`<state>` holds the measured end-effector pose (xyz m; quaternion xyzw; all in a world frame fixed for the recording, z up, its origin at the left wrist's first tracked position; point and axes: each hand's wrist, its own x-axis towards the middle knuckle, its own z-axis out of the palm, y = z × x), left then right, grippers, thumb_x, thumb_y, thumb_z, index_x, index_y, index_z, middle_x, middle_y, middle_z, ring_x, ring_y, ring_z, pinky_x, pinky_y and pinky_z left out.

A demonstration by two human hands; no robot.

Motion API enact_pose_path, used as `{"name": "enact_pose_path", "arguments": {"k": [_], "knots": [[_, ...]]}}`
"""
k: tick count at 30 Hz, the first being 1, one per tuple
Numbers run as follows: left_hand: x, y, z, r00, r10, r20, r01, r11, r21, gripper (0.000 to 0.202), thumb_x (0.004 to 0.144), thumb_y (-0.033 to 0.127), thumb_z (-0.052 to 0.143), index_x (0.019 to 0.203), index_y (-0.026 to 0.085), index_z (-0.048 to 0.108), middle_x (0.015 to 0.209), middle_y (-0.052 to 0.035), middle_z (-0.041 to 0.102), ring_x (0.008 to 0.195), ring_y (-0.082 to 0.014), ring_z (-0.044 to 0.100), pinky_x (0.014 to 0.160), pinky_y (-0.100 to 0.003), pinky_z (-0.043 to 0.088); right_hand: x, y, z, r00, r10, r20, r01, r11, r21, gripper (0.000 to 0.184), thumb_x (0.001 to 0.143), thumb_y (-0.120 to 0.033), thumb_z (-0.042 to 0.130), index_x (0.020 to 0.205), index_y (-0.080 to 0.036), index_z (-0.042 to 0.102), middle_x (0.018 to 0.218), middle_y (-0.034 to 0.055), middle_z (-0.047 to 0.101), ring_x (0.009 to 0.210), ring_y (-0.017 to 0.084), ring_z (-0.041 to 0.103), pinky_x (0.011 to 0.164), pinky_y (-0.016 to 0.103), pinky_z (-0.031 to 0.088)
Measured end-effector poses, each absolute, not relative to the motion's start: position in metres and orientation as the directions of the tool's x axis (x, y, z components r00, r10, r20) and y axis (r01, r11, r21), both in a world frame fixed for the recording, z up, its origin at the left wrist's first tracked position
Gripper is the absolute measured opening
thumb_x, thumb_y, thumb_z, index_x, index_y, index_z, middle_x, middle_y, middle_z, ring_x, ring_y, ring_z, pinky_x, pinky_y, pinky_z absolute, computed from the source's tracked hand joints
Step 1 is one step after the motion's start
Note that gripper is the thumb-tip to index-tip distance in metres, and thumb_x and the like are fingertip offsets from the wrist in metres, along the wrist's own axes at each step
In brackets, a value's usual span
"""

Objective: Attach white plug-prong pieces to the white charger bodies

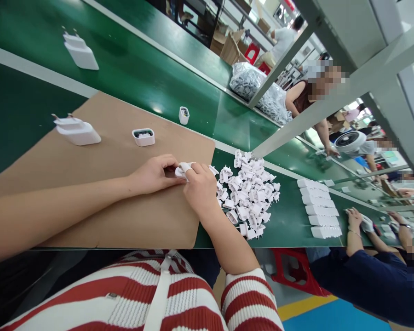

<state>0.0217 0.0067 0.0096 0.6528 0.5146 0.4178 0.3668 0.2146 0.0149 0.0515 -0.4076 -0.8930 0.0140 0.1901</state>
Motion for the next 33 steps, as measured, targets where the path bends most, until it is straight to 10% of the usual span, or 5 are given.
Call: {"name": "enact_pose_path", "arguments": {"k": [11,16,21,27,33], "knots": [[0.025,0.003,0.036,0.108,0.992,0.065,0.410,-0.104,0.906,0.048,0.077,0.056,0.077,0.112,0.023,0.073,0.110,-0.0059,0.075,0.090,-0.0259,0.068,0.085,-0.040,0.056,0.242,0.022,0.071,-0.345,0.912,0.223,0.830,0.407,-0.382,0.040,0.098,-0.017,0.056,0.135,-0.023,0.068,0.122,0.0070,0.077,0.112,0.023,0.067,0.097,0.033,0.051],[-0.015,0.065,0.104,-0.137,0.975,0.175,0.657,-0.042,0.753,0.043,0.082,0.041,0.080,0.121,0.023,0.072,0.119,-0.0048,0.074,0.096,-0.0239,0.065,0.089,-0.037,0.052,0.277,0.031,0.094,-0.070,0.997,0.025,0.997,0.071,-0.014,0.039,0.090,-0.006,0.053,0.118,-0.020,0.076,0.117,0.0115,0.079,0.121,0.031,0.063,0.103,0.044,0.042],[-0.067,0.161,0.114,-0.332,0.942,0.039,0.834,0.274,0.479,0.063,0.077,0.029,0.087,0.132,0.011,0.064,0.128,-0.0096,0.071,0.108,-0.0227,0.058,0.102,-0.040,0.047,0.282,0.037,0.084,-0.105,0.993,-0.053,0.989,0.109,0.095,0.033,0.087,-0.005,0.055,0.110,-0.019,0.075,0.119,0.0128,0.077,0.118,0.032,0.062,0.098,0.046,0.041],[-0.096,0.202,0.084,-0.375,0.914,-0.154,0.830,0.405,0.383,0.060,0.081,0.044,0.088,0.118,0.004,0.063,0.121,-0.0110,0.065,0.114,-0.0270,0.053,0.105,-0.046,0.045,0.294,0.048,0.061,-0.177,0.972,0.156,0.969,0.200,-0.143,0.034,0.073,-0.003,0.065,0.100,-0.022,0.073,0.099,0.0115,0.076,0.102,0.030,0.063,0.093,0.047,0.047],[-0.095,0.203,0.089,-0.343,0.937,0.063,0.906,0.312,0.284,0.126,0.072,0.063,0.092,0.151,-0.010,0.026,0.167,-0.0321,0.021,0.150,-0.0456,0.014,0.125,-0.060,0.015,0.285,0.048,0.065,-0.105,0.960,0.261,0.658,0.264,-0.706,0.050,0.078,-0.019,0.067,0.129,-0.021,0.070,0.117,0.0100,0.063,0.098,0.022,0.068,0.089,0.040,0.059]]}}
